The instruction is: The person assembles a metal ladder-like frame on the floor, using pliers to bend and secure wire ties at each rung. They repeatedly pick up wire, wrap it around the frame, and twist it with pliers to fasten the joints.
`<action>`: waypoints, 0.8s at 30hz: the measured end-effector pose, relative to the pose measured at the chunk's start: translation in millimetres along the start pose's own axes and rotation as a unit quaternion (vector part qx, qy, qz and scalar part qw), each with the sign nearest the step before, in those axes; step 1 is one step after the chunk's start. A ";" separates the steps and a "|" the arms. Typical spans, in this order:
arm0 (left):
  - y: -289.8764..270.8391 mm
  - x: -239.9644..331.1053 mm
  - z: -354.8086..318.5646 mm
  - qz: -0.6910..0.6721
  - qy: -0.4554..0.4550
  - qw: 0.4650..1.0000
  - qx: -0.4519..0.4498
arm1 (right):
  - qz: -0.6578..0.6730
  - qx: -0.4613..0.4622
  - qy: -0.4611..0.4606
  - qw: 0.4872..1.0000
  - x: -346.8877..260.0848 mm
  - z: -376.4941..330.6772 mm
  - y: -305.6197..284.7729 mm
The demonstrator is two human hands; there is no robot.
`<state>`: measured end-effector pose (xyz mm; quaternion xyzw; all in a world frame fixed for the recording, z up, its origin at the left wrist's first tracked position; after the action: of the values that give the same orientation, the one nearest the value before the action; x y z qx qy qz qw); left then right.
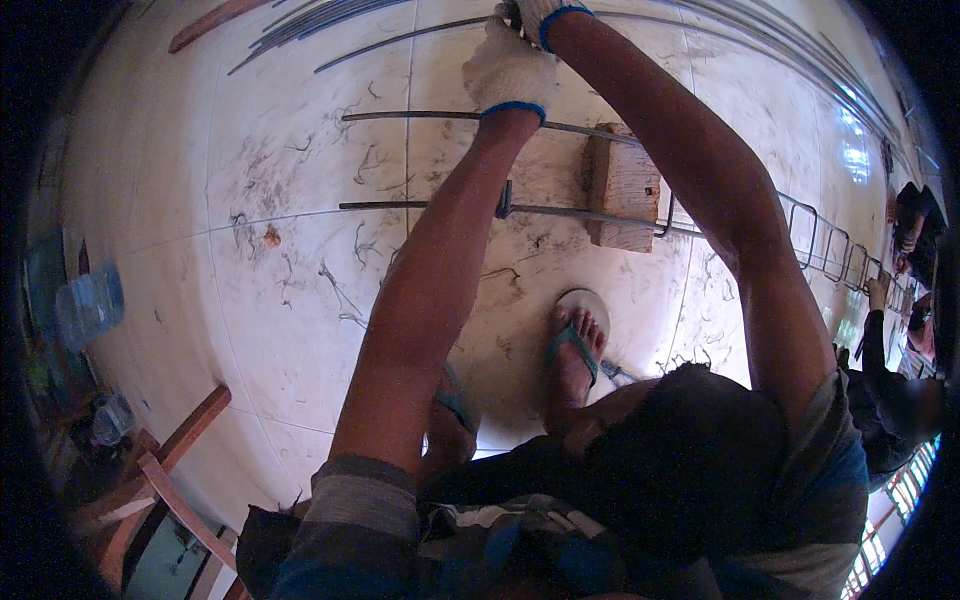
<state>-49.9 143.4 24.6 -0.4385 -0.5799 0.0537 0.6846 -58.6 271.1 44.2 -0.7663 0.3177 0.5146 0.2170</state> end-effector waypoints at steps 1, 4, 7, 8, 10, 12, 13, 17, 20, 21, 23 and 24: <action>2.3 0.0 4.9 0.019 0.021 0.999 0.016 | -0.038 -0.005 -0.008 0.999 -5.5 -5.2 1.3; 12.2 -14.2 20.3 -0.002 0.029 0.998 -0.053 | -0.135 -0.032 -0.060 0.988 -22.0 -16.6 -0.4; 31.4 -18.9 13.1 -0.384 -0.014 0.872 -0.305 | -0.080 -0.150 -0.128 0.977 -28.0 -17.6 1.7; 25.2 -13.7 11.0 -0.376 0.012 0.864 -0.335 | 0.028 -0.227 -0.118 0.966 -27.0 -13.0 15.8; 24.2 -8.9 8.4 -0.349 0.016 0.853 -0.388 | 0.189 -0.335 -0.082 0.919 -23.7 -4.7 26.3; 32.4 -6.5 5.6 -0.361 -0.002 0.826 -0.434 | 0.294 -0.399 -0.027 0.868 -15.2 1.4 22.9; 35.9 -3.7 5.2 -0.364 0.007 0.814 -0.453 | 0.304 -0.363 -0.039 0.880 -11.3 12.4 17.6; 39.3 -2.1 10.0 -0.399 0.010 0.806 -0.437 | 0.376 -0.373 -0.008 0.848 -7.6 20.9 21.3; 12.5 20.0 11.8 -0.264 0.134 0.898 -0.327 | 0.318 -0.219 -0.010 0.922 -4.6 25.9 4.5; 3.8 28.6 8.9 -0.232 0.150 0.919 -0.280 | 0.272 -0.092 -0.019 0.958 -3.2 24.5 -16.6; -5.8 36.1 1.4 -0.133 0.118 0.970 -0.166 | 0.206 0.050 -0.044 0.976 -8.0 0.6 -45.0; -9.3 44.1 -3.1 -0.104 0.119 0.982 -0.102 | 0.188 0.042 -0.062 0.979 -16.1 -10.9 -42.5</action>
<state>-37.1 161.7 63.9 -0.4464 -0.5391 -0.1298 0.7023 -25.7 298.0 63.5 -0.6498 0.4636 0.5786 0.1676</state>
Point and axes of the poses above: each hand's wrist, its own z-axis towards the middle knuckle, its own y-axis out of the palm, x = y × z, the point moved 10 cm from there along z, towards the middle knuckle, and after that the axes turned 6 degrees about -x, right-handed, at the moved point
